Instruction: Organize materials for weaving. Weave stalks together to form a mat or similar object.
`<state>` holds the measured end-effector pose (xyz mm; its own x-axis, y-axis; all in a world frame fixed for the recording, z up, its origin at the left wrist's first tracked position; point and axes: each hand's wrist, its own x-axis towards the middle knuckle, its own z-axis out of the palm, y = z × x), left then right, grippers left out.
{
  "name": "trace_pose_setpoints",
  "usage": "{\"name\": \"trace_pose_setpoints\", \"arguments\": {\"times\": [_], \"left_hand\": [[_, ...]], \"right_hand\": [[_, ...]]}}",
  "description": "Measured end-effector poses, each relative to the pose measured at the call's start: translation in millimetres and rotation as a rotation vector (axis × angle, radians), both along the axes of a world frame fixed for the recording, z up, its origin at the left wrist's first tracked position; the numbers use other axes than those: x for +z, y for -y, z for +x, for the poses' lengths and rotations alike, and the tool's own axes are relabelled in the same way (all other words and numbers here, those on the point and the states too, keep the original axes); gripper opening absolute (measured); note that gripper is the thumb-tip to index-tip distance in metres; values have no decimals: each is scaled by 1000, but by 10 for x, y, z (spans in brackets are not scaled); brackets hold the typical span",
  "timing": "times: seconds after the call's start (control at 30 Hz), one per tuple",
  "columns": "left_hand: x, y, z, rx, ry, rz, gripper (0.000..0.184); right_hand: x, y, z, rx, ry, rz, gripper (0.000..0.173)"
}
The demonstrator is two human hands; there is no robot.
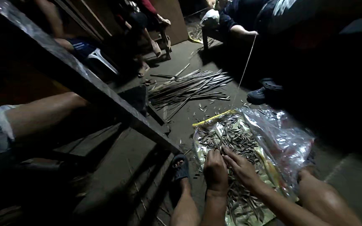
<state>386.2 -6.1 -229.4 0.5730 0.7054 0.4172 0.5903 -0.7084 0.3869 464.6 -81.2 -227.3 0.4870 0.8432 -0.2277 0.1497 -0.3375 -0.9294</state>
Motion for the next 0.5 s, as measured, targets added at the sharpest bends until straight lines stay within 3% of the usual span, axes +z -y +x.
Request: {"name": "trace_pose_setpoints", "arguments": {"times": [0.27, 0.5], "left_hand": [[68, 15, -61, -18, 102, -81, 14], [147, -14, -121, -5, 194, -429, 17]], "right_hand": [[26, 8, 2, 5, 216, -46, 45], [-93, -8, 16, -54, 460, 2, 42]]}}
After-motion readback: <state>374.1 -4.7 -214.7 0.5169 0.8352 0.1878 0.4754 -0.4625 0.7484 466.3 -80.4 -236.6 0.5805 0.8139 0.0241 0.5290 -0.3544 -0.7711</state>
